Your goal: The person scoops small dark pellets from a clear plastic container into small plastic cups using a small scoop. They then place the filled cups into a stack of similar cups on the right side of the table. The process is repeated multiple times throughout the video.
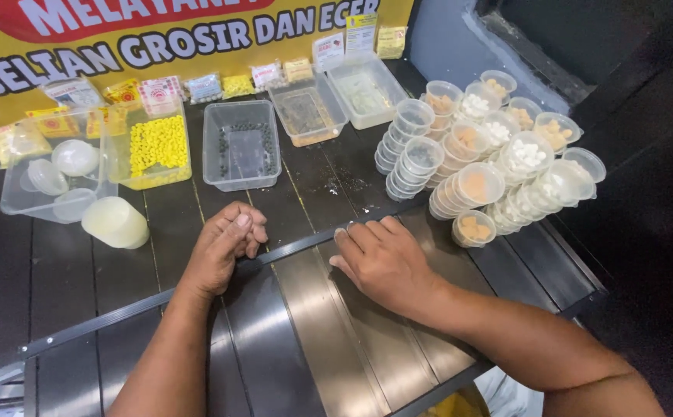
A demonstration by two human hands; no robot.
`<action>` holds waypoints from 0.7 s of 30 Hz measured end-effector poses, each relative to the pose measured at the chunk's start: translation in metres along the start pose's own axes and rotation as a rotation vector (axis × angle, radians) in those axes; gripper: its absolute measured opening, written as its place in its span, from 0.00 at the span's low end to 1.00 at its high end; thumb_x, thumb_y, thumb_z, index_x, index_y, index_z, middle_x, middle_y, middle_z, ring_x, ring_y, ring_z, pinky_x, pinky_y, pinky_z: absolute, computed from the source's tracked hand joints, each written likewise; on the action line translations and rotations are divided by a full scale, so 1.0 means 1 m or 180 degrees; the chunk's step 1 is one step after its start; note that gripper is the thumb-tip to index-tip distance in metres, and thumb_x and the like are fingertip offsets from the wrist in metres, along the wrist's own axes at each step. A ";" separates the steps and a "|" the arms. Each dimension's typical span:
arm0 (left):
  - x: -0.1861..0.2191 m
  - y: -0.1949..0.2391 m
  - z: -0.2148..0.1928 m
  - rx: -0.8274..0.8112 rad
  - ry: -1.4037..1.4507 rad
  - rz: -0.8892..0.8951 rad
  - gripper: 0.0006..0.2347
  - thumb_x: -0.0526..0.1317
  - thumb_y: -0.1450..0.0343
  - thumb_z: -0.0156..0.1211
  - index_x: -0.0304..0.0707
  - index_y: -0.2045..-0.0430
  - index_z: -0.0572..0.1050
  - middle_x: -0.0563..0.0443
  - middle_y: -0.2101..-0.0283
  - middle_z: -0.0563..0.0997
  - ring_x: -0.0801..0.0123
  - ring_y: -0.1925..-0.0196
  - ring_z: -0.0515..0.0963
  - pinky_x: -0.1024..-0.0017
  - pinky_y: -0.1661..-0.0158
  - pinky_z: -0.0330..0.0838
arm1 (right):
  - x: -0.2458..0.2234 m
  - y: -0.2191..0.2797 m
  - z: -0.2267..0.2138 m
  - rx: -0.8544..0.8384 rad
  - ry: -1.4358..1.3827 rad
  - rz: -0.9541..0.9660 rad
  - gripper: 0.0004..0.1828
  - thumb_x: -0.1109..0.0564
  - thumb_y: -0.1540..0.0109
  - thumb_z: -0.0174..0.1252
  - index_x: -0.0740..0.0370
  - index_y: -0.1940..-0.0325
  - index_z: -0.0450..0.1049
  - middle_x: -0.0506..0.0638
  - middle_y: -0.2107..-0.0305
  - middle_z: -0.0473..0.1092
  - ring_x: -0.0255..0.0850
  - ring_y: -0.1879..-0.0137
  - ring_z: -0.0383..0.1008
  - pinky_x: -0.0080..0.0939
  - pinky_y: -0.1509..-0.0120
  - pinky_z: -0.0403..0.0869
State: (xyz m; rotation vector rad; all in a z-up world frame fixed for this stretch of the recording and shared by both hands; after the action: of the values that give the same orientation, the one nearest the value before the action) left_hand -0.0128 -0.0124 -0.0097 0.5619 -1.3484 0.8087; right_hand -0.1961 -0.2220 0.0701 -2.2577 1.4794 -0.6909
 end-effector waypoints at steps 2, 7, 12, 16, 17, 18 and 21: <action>0.002 0.000 0.001 -0.0012 -0.0001 -0.0010 0.16 0.51 0.26 0.52 0.33 0.61 0.75 0.40 0.75 0.80 0.68 0.81 0.72 0.76 0.77 0.57 | 0.000 -0.002 -0.001 0.0016 -0.0005 0.0031 0.15 0.54 0.39 0.66 0.70 0.56 0.79 0.62 0.72 0.73 0.52 0.69 0.74 0.46 0.65 0.63; 0.001 0.000 0.000 0.0022 0.0010 -0.0006 0.18 0.52 0.26 0.51 0.34 0.61 0.75 0.40 0.74 0.80 0.68 0.81 0.73 0.77 0.77 0.57 | -0.004 -0.006 -0.005 0.0064 -0.0045 -0.0016 0.16 0.53 0.38 0.66 0.70 0.56 0.79 0.63 0.71 0.73 0.53 0.68 0.75 0.46 0.65 0.64; 0.000 0.000 -0.002 0.0065 0.0008 -0.0066 0.17 0.51 0.24 0.49 0.33 0.62 0.75 0.39 0.75 0.80 0.67 0.82 0.72 0.76 0.77 0.56 | -0.006 -0.009 -0.008 0.0120 -0.0124 -0.0062 0.15 0.53 0.37 0.64 0.70 0.57 0.79 0.61 0.74 0.72 0.51 0.71 0.73 0.46 0.67 0.63; -0.003 -0.002 -0.003 0.0049 -0.0012 -0.0070 0.17 0.51 0.24 0.49 0.34 0.62 0.75 0.39 0.74 0.81 0.67 0.82 0.73 0.75 0.77 0.57 | -0.006 -0.015 -0.013 0.0124 -0.0210 -0.0065 0.15 0.53 0.38 0.65 0.71 0.57 0.79 0.61 0.74 0.72 0.52 0.71 0.74 0.46 0.67 0.63; -0.003 -0.002 -0.003 0.0053 -0.0005 -0.0078 0.17 0.52 0.24 0.49 0.34 0.62 0.75 0.39 0.74 0.80 0.67 0.81 0.73 0.75 0.77 0.57 | -0.007 -0.015 -0.011 0.0142 -0.0230 -0.0070 0.15 0.53 0.37 0.64 0.71 0.57 0.79 0.61 0.74 0.72 0.52 0.71 0.74 0.46 0.67 0.64; -0.004 -0.001 -0.004 0.0056 0.0003 -0.0086 0.17 0.52 0.24 0.49 0.33 0.62 0.75 0.39 0.74 0.80 0.66 0.81 0.73 0.75 0.77 0.57 | -0.007 -0.015 -0.010 0.0159 -0.0250 -0.0075 0.16 0.53 0.37 0.63 0.71 0.57 0.79 0.61 0.74 0.72 0.52 0.70 0.75 0.46 0.66 0.64; -0.004 -0.002 -0.005 0.0069 -0.0029 -0.0128 0.17 0.51 0.24 0.49 0.33 0.61 0.75 0.37 0.74 0.80 0.64 0.81 0.73 0.73 0.77 0.57 | -0.011 -0.020 -0.010 0.0298 -0.0224 -0.0198 0.14 0.53 0.37 0.63 0.69 0.57 0.79 0.60 0.73 0.72 0.51 0.71 0.73 0.46 0.66 0.64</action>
State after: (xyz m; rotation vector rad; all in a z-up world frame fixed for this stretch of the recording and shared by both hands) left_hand -0.0082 -0.0100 -0.0144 0.6084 -1.3340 0.7895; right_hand -0.1901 -0.2045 0.0869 -2.2414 1.3219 -0.6770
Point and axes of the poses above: each hand's wrist, its own y-axis away from the middle knuckle, its own z-axis out of the palm, x = y × z, the point moved 1 cm from there along -y, towards the middle knuckle
